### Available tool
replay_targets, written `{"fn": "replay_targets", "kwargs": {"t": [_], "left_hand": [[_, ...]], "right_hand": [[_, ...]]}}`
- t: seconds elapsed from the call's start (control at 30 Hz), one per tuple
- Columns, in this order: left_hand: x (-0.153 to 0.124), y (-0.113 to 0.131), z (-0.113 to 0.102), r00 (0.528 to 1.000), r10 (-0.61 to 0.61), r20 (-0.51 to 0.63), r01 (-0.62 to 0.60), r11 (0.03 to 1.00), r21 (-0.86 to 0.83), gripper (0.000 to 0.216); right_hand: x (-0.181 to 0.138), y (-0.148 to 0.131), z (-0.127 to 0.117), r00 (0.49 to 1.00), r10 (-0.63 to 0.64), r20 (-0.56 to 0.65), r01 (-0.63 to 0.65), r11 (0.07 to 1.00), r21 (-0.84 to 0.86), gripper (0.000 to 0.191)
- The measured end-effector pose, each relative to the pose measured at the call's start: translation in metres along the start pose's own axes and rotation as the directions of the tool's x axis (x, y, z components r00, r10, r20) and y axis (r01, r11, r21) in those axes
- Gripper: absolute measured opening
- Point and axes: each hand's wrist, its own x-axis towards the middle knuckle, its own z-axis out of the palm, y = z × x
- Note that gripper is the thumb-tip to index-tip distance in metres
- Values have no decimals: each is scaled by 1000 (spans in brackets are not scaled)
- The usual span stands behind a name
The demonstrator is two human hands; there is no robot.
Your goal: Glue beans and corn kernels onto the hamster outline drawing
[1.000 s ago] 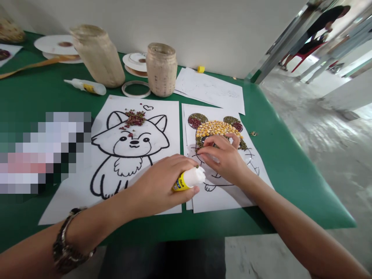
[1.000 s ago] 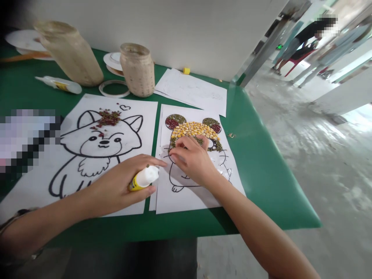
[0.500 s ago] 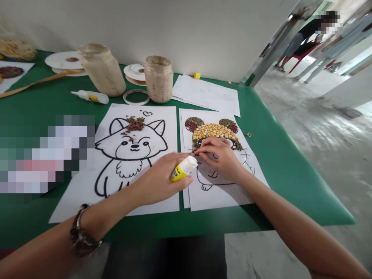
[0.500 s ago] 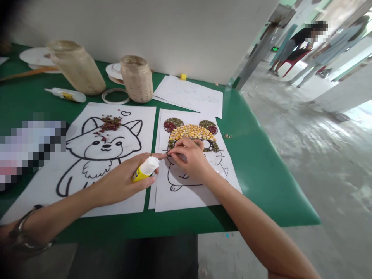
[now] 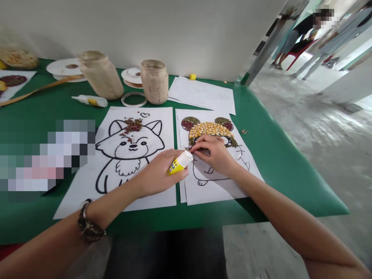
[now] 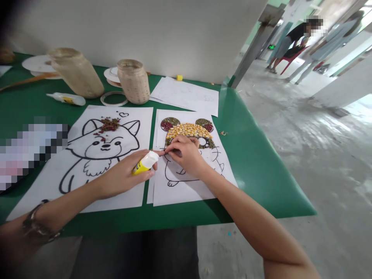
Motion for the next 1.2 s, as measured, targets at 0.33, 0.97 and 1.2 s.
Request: {"fn": "replay_targets", "kwargs": {"t": [0.33, 0.97, 1.2], "left_hand": [[-2, -3, 3, 1000, -3, -8, 3, 1000, -27, 14], [-2, -4, 3, 999, -26, -28, 24, 996, -84, 14], [-2, -9, 5, 997, -37, -65, 30, 994, -108, 13]], "right_hand": [[4, 0, -1, 1000, -6, 11, 6, 999, -35, 5], [-1, 2, -8, 997, -74, 31, 78, 984, -157, 17], [-1, 1, -10, 998, -44, -33, 40, 991, -129, 21]]}}
